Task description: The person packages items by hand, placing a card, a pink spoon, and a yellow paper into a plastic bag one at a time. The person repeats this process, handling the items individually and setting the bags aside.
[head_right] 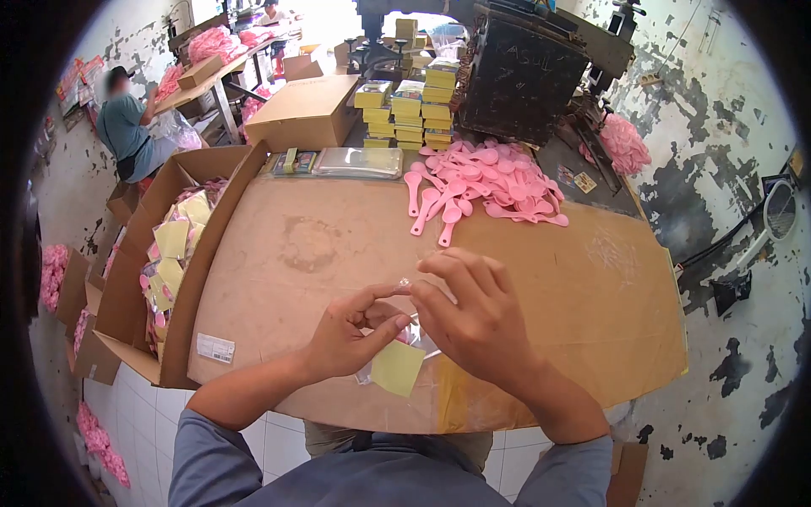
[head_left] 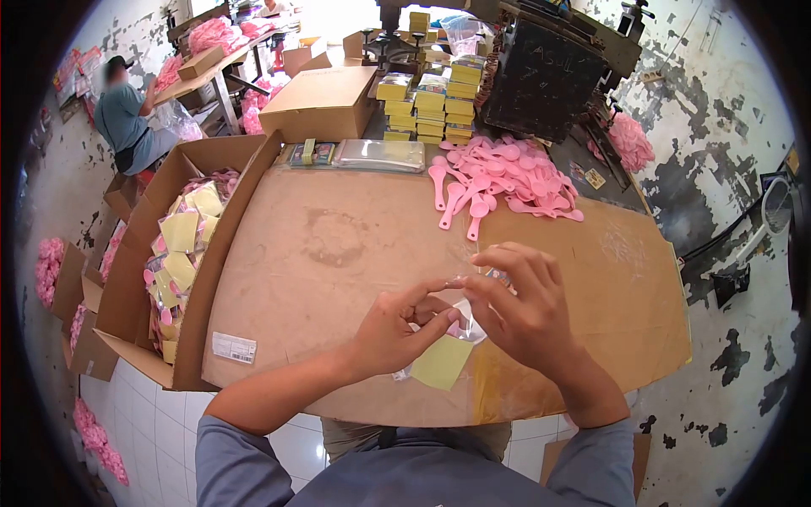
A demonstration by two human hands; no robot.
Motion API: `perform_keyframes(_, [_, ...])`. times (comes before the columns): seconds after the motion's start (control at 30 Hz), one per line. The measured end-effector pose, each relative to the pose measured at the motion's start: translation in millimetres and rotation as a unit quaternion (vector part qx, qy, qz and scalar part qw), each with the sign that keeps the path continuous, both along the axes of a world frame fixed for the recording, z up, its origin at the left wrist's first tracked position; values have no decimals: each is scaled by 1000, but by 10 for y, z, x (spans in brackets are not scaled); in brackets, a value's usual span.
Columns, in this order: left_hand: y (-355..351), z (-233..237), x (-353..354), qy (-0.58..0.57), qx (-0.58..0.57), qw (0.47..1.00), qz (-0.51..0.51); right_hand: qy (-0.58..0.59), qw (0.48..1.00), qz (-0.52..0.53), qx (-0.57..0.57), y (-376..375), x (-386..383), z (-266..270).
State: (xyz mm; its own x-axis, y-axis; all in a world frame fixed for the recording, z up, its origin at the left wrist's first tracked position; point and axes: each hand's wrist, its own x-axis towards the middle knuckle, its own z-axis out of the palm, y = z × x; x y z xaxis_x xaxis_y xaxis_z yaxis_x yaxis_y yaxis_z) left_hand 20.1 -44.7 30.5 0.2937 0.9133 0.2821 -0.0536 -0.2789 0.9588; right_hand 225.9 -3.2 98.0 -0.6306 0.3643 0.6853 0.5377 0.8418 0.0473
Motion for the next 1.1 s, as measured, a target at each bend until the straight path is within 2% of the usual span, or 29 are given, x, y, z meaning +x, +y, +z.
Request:
perform_keyframes(0.23, [-11,-88,16,126,109,985,41,-13,1000,10,10,-3,-66,-139])
perform_keyframes(0.4, [-38,-50,29,225,156,960,54,-80,997,1,12,-17,-59,-64])
perform_keyframes(0.53, [-63,-61,62,245,182,951,53,-107,994,-11,-16,55,-31,-7])
perform_keyframes(0.63, [-20,47,14,200,142,969,21,35,992,-16,-123,175,218,57])
perform_keyframes(0.67, [-2,47,-2,167,106,980,9,109,942,-9,-317,222,395,65])
perform_keyframes(0.7, [12,42,-15,132,69,989,-3,178,849,-2,-497,288,643,69])
perform_keyframes(0.77, [26,11,2,60,-17,998,-22,218,723,61,-653,466,1353,63])
perform_keyframes(0.8, [37,7,5,23,-58,998,-32,259,696,56,-667,629,1722,-19])
perform_keyframes(0.83, [48,22,-5,22,-65,997,-29,304,729,9,-613,810,2091,-184])
perform_keyframes(0.87, [51,38,-11,22,-72,997,-27,316,805,-111,-489,1027,2457,-406])
perform_keyframes(0.9, [52,46,-11,21,-80,996,-26,284,857,-218,-372,1181,2733,-579])
perform_keyframes(0.93, [63,41,-8,10,-84,996,-24,249,881,-276,-292,1186,2757,-632])
perform_keyframes(1.0, [75,4,-1,-10,-96,995,-24,191,907,-297,-228,1118,2738,-664])
perform_keyframes(1.1, [105,-32,6,-21,-95,995,-15,102,932,-322,-128,817,2107,-449])
